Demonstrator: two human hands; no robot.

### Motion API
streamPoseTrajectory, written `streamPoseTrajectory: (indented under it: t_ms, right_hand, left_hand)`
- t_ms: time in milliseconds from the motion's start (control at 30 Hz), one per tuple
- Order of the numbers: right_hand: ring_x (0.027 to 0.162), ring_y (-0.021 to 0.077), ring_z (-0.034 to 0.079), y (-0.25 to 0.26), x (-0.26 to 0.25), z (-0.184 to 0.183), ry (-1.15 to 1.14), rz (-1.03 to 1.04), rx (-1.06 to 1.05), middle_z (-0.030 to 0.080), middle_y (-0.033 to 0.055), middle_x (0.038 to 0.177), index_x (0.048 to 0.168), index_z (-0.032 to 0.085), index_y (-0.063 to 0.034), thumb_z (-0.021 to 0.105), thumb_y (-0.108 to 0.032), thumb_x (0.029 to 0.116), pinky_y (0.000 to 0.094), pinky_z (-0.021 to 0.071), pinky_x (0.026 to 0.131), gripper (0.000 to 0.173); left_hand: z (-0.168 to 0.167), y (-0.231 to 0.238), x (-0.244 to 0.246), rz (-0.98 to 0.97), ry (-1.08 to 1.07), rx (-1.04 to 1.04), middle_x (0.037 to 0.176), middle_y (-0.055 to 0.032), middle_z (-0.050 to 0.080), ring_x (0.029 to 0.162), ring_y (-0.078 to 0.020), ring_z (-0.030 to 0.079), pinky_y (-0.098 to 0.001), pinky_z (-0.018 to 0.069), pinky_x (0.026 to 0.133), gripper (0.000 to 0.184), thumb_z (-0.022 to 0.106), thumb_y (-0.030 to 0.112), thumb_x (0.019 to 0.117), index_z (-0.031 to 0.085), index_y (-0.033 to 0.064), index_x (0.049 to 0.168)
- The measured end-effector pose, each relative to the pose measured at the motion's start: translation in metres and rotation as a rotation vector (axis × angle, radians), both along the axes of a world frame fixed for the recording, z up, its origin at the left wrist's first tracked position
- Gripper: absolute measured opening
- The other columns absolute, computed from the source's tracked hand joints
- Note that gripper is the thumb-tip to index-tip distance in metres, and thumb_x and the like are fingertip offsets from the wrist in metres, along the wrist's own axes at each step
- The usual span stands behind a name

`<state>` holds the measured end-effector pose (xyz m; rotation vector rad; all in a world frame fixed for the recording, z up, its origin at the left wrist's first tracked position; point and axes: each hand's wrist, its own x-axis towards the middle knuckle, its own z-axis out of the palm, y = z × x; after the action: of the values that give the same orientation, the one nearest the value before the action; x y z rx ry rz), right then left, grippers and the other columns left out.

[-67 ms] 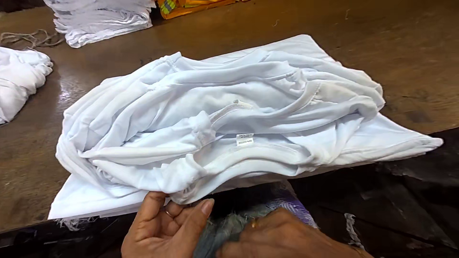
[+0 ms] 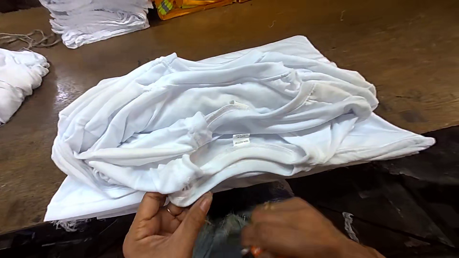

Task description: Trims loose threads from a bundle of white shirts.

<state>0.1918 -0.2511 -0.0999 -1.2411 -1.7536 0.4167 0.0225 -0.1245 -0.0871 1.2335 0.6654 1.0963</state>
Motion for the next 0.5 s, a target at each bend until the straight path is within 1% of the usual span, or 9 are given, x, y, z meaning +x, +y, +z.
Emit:
streamPoseTrajectory:
  t_ms: [67, 133, 167, 200, 233, 267, 367, 467, 500]
  right_hand:
    - [0.066, 0.0097, 0.057, -0.004, 0.018, -0.001, 0.026, -0.134, 0.065, 0.061, 0.0035, 0.073, 0.086, 0.065, -0.007, 0.055, -0.021, 0.1027, 0.0238, 0.0455, 0.057, 0.024]
    - [0.066, -0.0017, 0.055, -0.008, 0.033, 0.001, -0.03, -0.316, 0.062, 0.06, -0.0048, 0.074, 0.087, 0.065, -0.0108, 0.059, -0.023, 0.0985, 0.0135, 0.0467, 0.057, 0.018]
    - [0.065, -0.004, 0.054, -0.008, 0.039, 0.002, -0.086, -0.402, 0.057, 0.06, -0.0073, 0.075, 0.093, 0.067, -0.0119, 0.059, -0.022, 0.0962, 0.0125, 0.0466, 0.056, 0.014]
    - [0.064, -0.0042, 0.054, -0.008, 0.043, 0.004, -0.158, -0.473, 0.053, 0.061, -0.0082, 0.075, 0.102, 0.07, -0.0121, 0.059, -0.021, 0.093, 0.0135, 0.0463, 0.055, 0.016]
    - [0.062, -0.0017, 0.054, -0.008, 0.046, 0.005, -0.242, -0.527, 0.06, 0.061, -0.0069, 0.075, 0.114, 0.07, -0.0106, 0.058, -0.018, 0.0905, 0.0172, 0.0449, 0.053, 0.027]
    - [0.06, 0.0019, 0.054, -0.007, 0.047, 0.007, -0.325, -0.567, 0.078, 0.064, -0.0043, 0.075, 0.12, 0.07, -0.0088, 0.057, -0.016, 0.0897, 0.0213, 0.0439, 0.051, 0.034]
    - [0.062, 0.0095, 0.058, -0.005, 0.045, 0.007, -0.458, -0.627, 0.141, 0.069, 0.0016, 0.078, 0.118, 0.073, -0.0058, 0.056, -0.012, 0.0917, 0.0268, 0.0442, 0.052, 0.032]
    - [0.063, 0.0123, 0.061, -0.003, 0.048, 0.011, -0.491, -0.669, 0.111, 0.07, 0.0025, 0.081, 0.119, 0.074, -0.0065, 0.057, -0.011, 0.0914, 0.0299, 0.0474, 0.052, 0.033]
    - [0.062, 0.0133, 0.062, -0.003, 0.05, 0.013, -0.499, -0.675, 0.092, 0.071, 0.003, 0.081, 0.121, 0.073, -0.0064, 0.057, -0.012, 0.0915, 0.0314, 0.0476, 0.051, 0.034]
  left_hand:
    - [-0.003, 0.0, 0.001, -0.005, -0.003, 0.031, 0.109, -0.016, 0.071, 0.083, -0.0254, 0.076, -0.0397, 0.0672, 0.076, 0.051, 0.078, -0.016, 0.075, 0.056, -0.0053, 0.119]
    - [-0.003, 0.001, -0.002, -0.028, 0.042, 0.073, 0.113, -0.0141, 0.07, 0.08, -0.023, 0.075, -0.0378, 0.0673, 0.076, 0.053, 0.077, -0.018, 0.0751, 0.055, -0.005, 0.122]
    - [-0.003, 0.001, -0.005, -0.047, 0.073, 0.095, 0.113, -0.0133, 0.07, 0.078, -0.0218, 0.075, -0.0369, 0.0671, 0.075, 0.054, 0.076, -0.018, 0.075, 0.054, -0.0056, 0.122]
    - [-0.003, 0.001, -0.008, -0.07, 0.107, 0.114, 0.112, -0.0121, 0.07, 0.077, -0.0204, 0.074, -0.036, 0.0667, 0.074, 0.054, 0.075, -0.017, 0.0752, 0.054, -0.0062, 0.123]
    - [-0.002, 0.002, -0.012, -0.097, 0.138, 0.13, 0.112, -0.0118, 0.07, 0.076, -0.0194, 0.073, -0.0351, 0.0661, 0.073, 0.054, 0.074, -0.017, 0.0756, 0.053, -0.0076, 0.125]
    - [-0.001, 0.002, -0.015, -0.123, 0.162, 0.14, 0.111, -0.012, 0.069, 0.075, -0.0189, 0.072, -0.0345, 0.0656, 0.072, 0.055, 0.073, -0.017, 0.0763, 0.051, -0.0088, 0.126]
    - [0.004, 0.008, -0.027, -0.171, 0.249, 0.261, 0.105, -0.0102, 0.071, 0.077, -0.0183, 0.071, -0.0339, 0.0642, 0.073, 0.051, 0.073, -0.012, 0.0811, 0.053, -0.0077, 0.128]
    - [0.006, 0.028, -0.034, -0.153, 0.47, 0.678, 0.113, -0.0102, 0.069, 0.089, -0.0183, 0.072, -0.0348, 0.0646, 0.079, 0.04, 0.073, 0.006, 0.0894, 0.063, -0.0017, 0.127]
    - [0.008, 0.035, -0.032, -0.107, 0.555, 0.841, 0.113, -0.0096, 0.068, 0.091, -0.0156, 0.07, -0.0321, 0.0631, 0.08, 0.035, 0.073, 0.011, 0.0908, 0.068, 0.0019, 0.124]
